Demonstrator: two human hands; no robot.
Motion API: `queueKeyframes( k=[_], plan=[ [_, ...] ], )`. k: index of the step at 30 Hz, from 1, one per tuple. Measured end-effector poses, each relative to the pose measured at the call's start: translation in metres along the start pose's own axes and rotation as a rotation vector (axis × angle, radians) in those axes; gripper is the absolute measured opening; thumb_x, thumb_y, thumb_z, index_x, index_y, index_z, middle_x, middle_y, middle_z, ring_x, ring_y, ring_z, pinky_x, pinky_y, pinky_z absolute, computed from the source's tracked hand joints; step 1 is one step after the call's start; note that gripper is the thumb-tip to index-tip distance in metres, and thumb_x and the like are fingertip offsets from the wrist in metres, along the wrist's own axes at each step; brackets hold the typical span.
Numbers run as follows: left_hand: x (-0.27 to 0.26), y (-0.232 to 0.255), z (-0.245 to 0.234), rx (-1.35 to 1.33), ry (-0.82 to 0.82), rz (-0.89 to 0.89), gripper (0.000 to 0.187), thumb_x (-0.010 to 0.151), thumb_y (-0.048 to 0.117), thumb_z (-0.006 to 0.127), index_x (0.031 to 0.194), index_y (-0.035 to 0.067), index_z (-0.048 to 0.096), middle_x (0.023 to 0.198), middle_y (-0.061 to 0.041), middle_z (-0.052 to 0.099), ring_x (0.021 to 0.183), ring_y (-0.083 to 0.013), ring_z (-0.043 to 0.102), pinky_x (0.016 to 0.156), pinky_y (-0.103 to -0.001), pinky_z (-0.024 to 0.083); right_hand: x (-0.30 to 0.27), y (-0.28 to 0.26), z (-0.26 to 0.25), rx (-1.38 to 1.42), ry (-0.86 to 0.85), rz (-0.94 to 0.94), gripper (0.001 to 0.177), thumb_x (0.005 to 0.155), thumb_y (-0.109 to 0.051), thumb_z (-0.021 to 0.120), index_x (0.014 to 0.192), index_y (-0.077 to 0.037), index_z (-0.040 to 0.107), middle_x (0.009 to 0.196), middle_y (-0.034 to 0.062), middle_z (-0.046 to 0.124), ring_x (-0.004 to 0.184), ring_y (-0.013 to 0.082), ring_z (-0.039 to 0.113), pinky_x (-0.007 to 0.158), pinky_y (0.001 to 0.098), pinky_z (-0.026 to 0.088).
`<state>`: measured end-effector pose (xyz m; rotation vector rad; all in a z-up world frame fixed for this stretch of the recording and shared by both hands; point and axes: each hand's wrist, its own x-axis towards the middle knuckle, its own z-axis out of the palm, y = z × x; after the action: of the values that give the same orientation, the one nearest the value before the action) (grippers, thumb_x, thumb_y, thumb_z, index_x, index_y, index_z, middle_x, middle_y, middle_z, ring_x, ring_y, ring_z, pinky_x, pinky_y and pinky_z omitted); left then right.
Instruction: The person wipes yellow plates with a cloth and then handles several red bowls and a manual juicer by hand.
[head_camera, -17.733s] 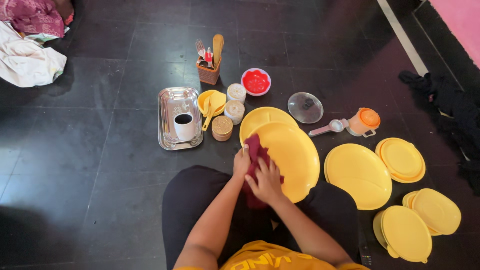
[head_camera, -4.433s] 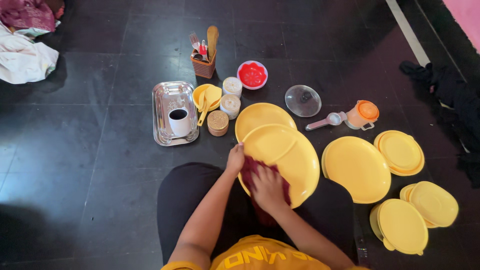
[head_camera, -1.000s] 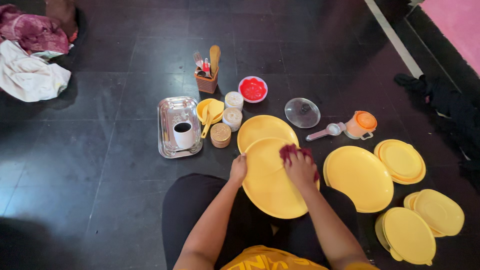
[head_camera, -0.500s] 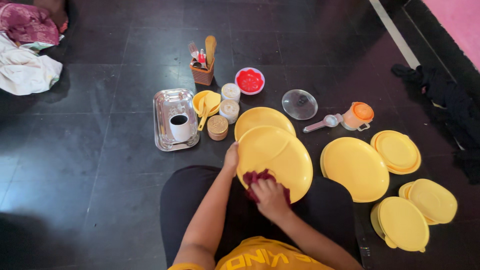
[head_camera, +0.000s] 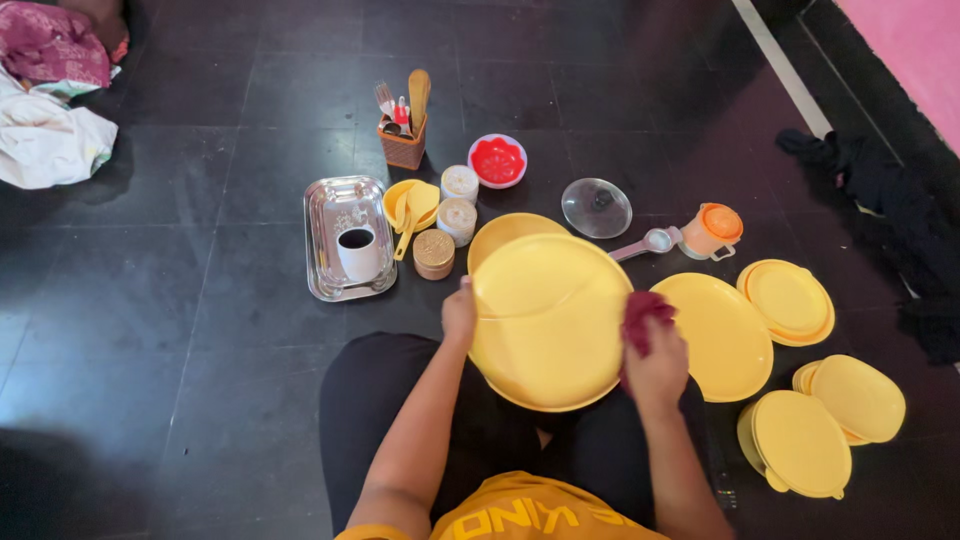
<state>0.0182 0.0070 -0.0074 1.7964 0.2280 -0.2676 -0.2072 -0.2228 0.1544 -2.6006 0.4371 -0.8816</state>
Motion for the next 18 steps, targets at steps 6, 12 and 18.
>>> queueKeyframes(
  k=[6,12,18],
  plan=[
    [0.003,-0.012,0.015,0.183,-0.012,0.157,0.065,0.105,0.05,0.038,0.09,-0.003,0.072,0.092,-0.031,0.069,0.094,-0.0505,0.066,0.083,-0.054,0.05,-0.056,-0.08,0.058,-0.156,-0.24,-0.636,0.054,0.075,-0.034,0.073,0.124,-0.013,0.073,0.125,0.0098,0.064,0.116,0.0325,0.057,0.092,0.054,0.046],
    [-0.007,-0.005,0.004,0.147,-0.026,0.176,0.063,0.106,0.048,0.04,0.088,-0.004,0.071,0.088,-0.032,0.068,0.09,-0.0502,0.065,0.08,-0.053,0.05,0.005,-0.1,0.117,-0.25,-0.213,-0.623,0.029,0.077,-0.038,0.073,0.1,-0.02,0.07,0.136,0.0031,0.064,0.119,0.0295,0.058,0.087,0.0574,0.044],
    [-0.031,0.03,-0.008,0.044,-0.034,0.092,0.059,0.104,0.047,0.048,0.079,-0.005,0.064,0.075,-0.027,0.064,0.073,-0.0423,0.063,0.072,-0.048,0.049,0.059,-0.034,0.1,-0.283,-0.049,-0.32,0.044,0.09,-0.043,0.073,0.125,-0.017,0.069,0.122,0.0088,0.062,0.118,0.0327,0.057,0.092,0.0538,0.045]
  ],
)
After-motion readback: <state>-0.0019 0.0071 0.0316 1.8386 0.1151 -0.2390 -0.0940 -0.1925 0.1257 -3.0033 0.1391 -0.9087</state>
